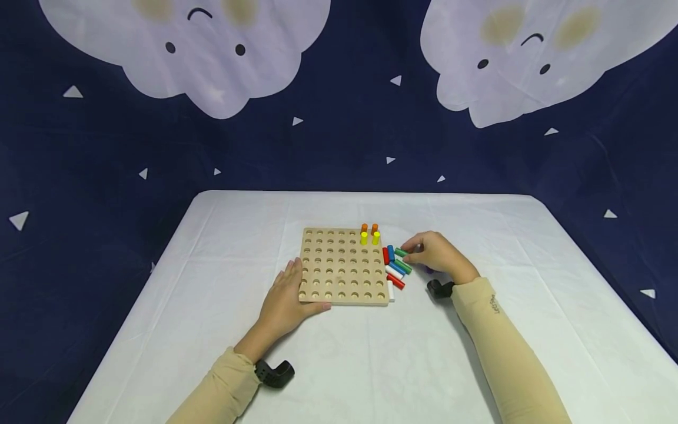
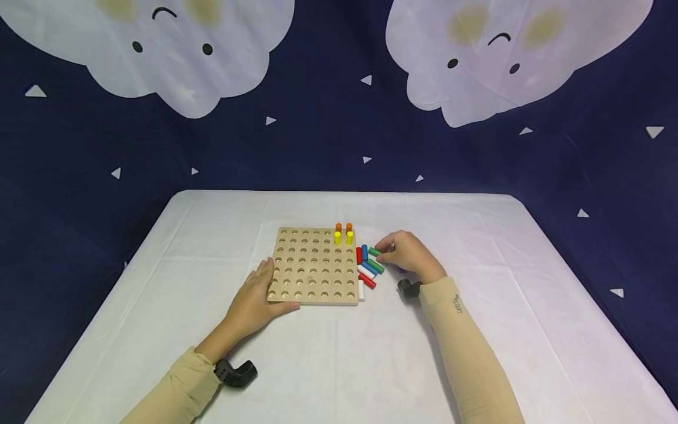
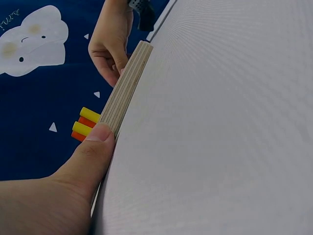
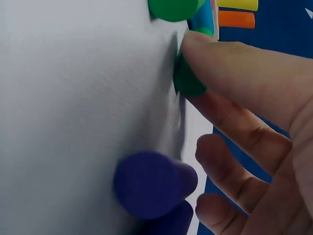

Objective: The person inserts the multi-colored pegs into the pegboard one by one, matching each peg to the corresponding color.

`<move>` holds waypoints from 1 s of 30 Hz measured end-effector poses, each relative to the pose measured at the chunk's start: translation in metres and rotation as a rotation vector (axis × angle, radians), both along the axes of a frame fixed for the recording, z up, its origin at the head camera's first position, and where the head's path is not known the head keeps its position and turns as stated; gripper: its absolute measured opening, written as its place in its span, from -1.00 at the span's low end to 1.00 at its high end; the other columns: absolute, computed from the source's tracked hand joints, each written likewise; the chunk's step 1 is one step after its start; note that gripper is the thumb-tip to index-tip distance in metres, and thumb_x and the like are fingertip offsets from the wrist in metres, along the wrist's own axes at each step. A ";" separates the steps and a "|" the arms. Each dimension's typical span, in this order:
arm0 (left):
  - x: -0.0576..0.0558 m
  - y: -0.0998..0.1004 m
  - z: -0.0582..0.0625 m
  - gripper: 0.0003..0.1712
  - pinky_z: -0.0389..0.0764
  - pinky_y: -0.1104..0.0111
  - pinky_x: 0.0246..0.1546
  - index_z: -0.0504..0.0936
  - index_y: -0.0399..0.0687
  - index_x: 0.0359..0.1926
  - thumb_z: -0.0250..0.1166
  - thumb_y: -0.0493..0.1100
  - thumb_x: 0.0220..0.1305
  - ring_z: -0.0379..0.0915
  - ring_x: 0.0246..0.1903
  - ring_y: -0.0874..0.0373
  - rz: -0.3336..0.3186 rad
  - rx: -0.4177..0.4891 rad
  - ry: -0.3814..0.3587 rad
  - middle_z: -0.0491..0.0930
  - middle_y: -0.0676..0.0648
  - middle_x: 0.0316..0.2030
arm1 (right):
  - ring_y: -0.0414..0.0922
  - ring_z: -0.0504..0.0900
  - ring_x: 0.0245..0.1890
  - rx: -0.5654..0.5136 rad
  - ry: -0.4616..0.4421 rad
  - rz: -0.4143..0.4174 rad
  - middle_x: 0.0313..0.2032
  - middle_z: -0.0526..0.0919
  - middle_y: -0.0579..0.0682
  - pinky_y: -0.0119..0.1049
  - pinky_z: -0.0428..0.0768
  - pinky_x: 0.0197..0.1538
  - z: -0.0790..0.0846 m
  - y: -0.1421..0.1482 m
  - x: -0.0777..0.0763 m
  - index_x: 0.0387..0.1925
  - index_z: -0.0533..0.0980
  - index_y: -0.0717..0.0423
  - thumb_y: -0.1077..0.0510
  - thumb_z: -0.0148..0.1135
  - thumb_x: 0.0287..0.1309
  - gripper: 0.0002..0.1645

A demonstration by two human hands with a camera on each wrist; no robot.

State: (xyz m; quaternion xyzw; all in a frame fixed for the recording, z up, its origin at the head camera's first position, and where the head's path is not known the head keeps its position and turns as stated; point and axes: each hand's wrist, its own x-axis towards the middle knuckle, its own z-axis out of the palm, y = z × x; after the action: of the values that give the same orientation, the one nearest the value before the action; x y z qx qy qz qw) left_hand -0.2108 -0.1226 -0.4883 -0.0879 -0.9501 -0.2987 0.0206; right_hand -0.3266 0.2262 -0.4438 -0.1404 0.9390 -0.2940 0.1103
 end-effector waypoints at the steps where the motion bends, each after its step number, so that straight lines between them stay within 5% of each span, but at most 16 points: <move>1: 0.000 0.000 0.000 0.47 -0.10 0.05 0.58 -0.06 -0.40 0.52 0.49 0.40 -0.10 -0.16 0.56 -0.12 0.000 -0.001 -0.004 -0.05 -0.28 0.54 | -0.11 0.51 -0.30 0.003 0.004 0.006 -0.08 0.73 0.05 -0.32 0.52 -0.28 0.000 0.000 -0.001 -0.06 0.71 0.07 0.16 0.44 0.11 -0.68; 7: -0.001 0.000 0.000 0.47 -0.09 0.04 0.58 -0.05 -0.40 0.51 0.50 0.39 -0.11 -0.16 0.56 -0.12 -0.002 0.001 -0.002 -0.05 -0.29 0.54 | -0.09 0.51 -0.21 0.011 0.041 0.060 -0.07 0.72 0.03 -0.29 0.49 -0.14 -0.002 0.003 -0.004 -0.09 0.73 0.01 0.21 0.39 0.16 -0.75; 30: 0.000 0.000 0.000 0.48 -0.10 0.04 0.58 -0.06 -0.39 0.52 0.50 0.39 -0.12 -0.17 0.56 -0.11 0.002 0.007 -0.007 -0.06 -0.28 0.54 | -0.11 0.48 -0.30 0.001 0.085 0.059 -0.14 0.71 -0.02 -0.30 0.48 -0.22 -0.005 0.004 -0.005 -0.11 0.73 0.02 0.18 0.42 0.14 -0.75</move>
State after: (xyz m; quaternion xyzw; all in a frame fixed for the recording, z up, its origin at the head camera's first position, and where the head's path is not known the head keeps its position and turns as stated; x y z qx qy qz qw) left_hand -0.2106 -0.1229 -0.4878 -0.0858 -0.9492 -0.3022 0.0177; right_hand -0.3312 0.2299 -0.4492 -0.1805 0.9383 -0.2841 0.0792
